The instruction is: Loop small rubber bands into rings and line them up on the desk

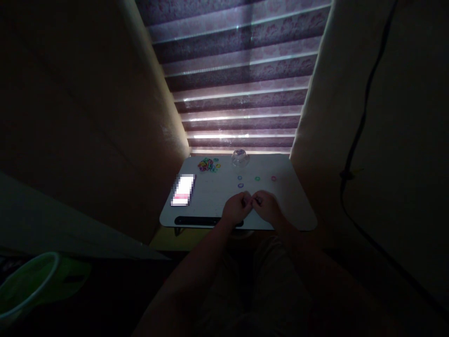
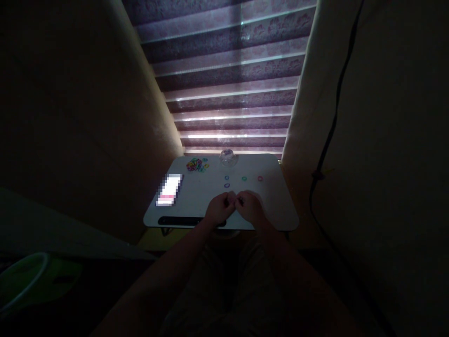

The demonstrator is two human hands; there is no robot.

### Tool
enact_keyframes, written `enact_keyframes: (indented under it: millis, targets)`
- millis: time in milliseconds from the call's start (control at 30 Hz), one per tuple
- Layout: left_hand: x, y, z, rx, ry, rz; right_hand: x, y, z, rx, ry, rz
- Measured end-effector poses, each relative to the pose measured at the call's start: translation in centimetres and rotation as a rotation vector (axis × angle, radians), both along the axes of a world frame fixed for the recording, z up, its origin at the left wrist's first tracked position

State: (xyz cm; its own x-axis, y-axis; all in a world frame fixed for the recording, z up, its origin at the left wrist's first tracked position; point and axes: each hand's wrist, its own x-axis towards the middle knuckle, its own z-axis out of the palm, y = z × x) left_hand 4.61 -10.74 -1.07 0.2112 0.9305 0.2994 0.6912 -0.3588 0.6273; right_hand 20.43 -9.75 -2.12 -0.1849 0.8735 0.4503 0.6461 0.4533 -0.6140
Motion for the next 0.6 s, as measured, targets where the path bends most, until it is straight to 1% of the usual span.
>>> enact_keyframes:
  millis: [200, 433, 600]
  targets:
    - [-0.05, 0.0, -0.14, 0.023, -0.004, -0.01, 0.01, 0.06, -0.04, 0.017, -0.021, -0.007]
    - [-0.01, -0.04, 0.12, -0.02, 0.036, 0.002, -0.02, -0.03, 0.25, 0.017, -0.036, -0.011]
    - [-0.14, 0.1, -0.06, -0.003, 0.026, 0.029, 0.0, 0.02, 0.12, 0.027, -0.044, -0.014]
